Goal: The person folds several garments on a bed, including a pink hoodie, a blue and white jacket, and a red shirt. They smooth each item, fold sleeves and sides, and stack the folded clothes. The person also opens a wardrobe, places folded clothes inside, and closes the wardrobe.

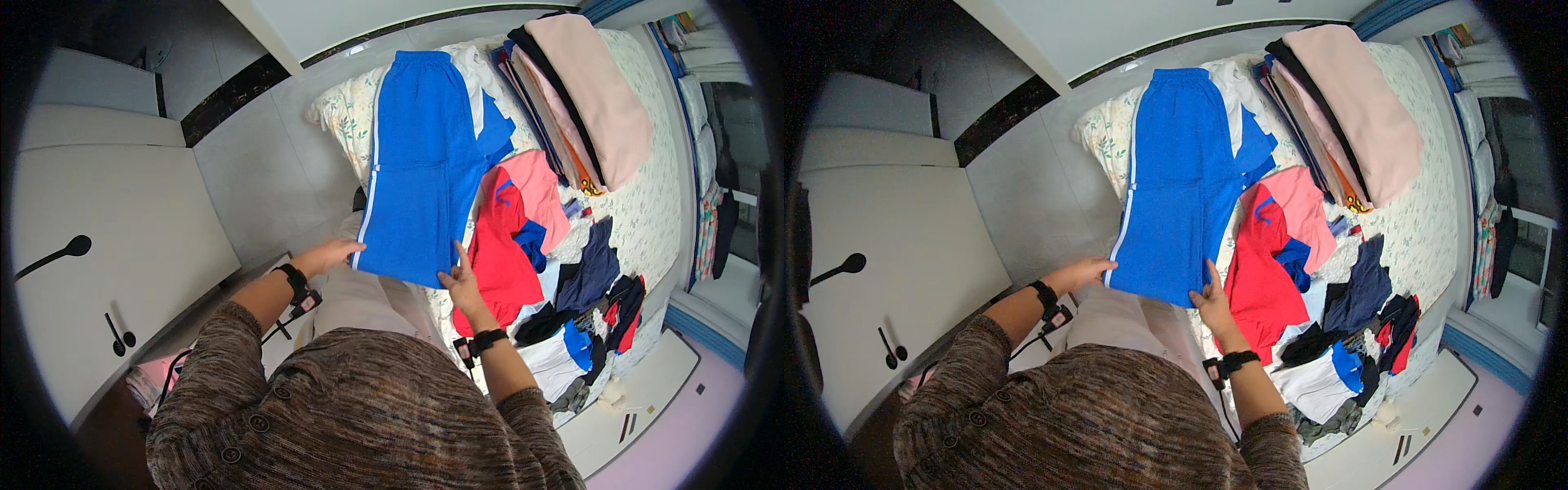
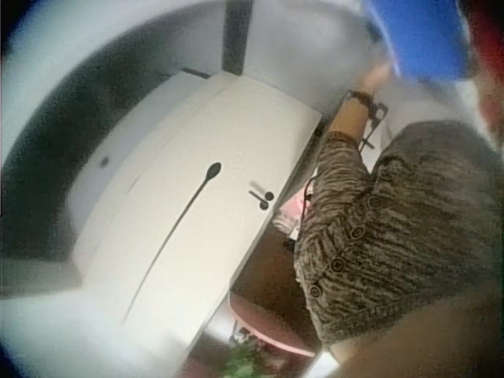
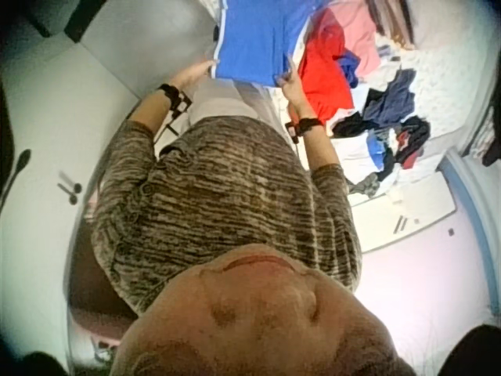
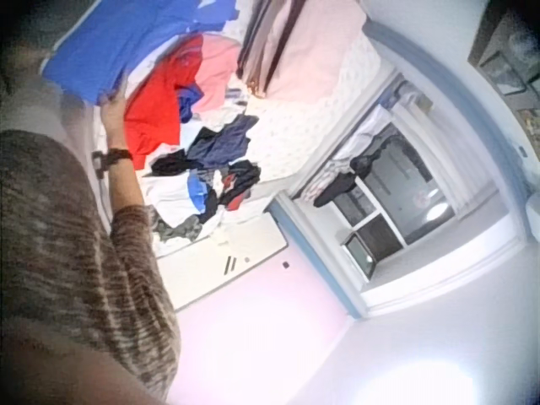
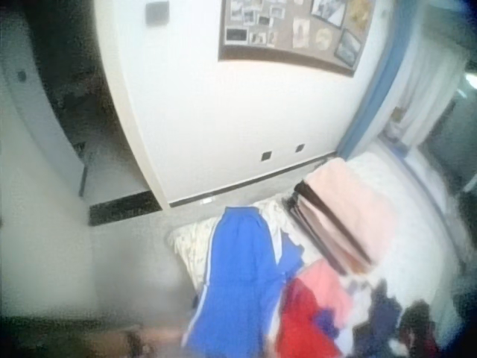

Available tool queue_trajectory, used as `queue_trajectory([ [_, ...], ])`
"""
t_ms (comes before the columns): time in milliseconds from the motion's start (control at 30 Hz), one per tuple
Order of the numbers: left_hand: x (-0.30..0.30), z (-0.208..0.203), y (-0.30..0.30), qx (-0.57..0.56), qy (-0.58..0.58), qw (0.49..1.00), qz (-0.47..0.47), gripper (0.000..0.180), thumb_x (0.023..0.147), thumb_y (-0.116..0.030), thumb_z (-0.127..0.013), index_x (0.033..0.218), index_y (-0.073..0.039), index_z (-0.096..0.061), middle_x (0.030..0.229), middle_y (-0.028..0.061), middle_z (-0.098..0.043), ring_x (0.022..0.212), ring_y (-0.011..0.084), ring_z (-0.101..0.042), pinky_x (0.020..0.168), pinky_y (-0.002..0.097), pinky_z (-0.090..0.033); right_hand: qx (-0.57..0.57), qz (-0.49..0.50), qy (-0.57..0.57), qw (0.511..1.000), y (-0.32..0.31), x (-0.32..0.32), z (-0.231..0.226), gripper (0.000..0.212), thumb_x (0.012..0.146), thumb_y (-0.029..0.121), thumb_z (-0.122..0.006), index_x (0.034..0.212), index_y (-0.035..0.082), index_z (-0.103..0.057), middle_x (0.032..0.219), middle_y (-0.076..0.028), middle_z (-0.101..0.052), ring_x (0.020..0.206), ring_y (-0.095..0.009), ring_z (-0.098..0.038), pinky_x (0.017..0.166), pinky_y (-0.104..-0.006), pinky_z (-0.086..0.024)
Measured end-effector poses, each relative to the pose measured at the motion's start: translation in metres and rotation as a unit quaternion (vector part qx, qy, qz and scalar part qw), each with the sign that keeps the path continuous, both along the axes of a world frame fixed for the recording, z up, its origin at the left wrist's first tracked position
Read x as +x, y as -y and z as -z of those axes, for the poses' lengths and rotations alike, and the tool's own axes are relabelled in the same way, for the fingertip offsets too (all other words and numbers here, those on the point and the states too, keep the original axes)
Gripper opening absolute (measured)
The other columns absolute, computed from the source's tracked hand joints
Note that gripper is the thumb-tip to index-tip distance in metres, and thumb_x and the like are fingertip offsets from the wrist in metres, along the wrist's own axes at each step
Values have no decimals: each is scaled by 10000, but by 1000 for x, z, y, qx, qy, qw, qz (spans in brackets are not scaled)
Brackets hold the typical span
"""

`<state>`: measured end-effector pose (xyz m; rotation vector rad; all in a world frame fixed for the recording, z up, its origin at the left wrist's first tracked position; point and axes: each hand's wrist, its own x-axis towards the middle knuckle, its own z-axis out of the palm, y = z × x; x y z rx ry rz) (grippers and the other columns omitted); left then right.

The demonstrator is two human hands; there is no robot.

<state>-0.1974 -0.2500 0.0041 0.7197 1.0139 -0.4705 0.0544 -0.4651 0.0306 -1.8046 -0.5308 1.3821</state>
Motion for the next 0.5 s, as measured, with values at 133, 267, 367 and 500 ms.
queue_trajectory([
  [133, -3, 22, 7, 22, -5, 999, -28, 574, 911, -303, -551, 1373, 1, -394, 1300, 164, -515, 1165, 280, -512, 1011, 394, -396, 4, -10, -42, 999, -2, -7, -1, 433, 878, -27, -576, 1284, 112, -522, 743, 48, -486, 646, -59, -406, 596, -206, -357],
  [267, 7, 50, -26, 233, 88, 967, -51, 551, 919, -273, -540, 1400, -62, -377, 1352, 159, -468, 1264, 275, -420, 1067, 381, -321, -59, 1, -116, 991, -33, 0, -24, 186, 909, 13, -564, 1047, 63, -677, 873, 44, -583, 766, -48, -481, 693, -190, -398],
  [367, 30, 70, -74, 200, 153, 965, -68, 512, 934, -235, -517, 1413, -116, -382, 1435, 142, -380, 1336, 268, -337, 1098, 368, -275, -75, 75, -177, 979, -67, 6, -58, 165, 902, 17, -569, 1014, 55, -684, 888, 32, -610, 783, -67, -521, 731, -201, -421],
  [500, 70, 104, -131, 38, 200, 979, -16, 480, 940, -282, -504, 1385, -114, -439, 1443, 101, -370, 1307, 246, -363, 1090, 350, -282, -57, 200, -230, 951, -147, 39, -102, 152, 893, 29, -564, 995, 62, -672, 955, -16, -642, 835, -120, -576, 790, -264, -463],
])
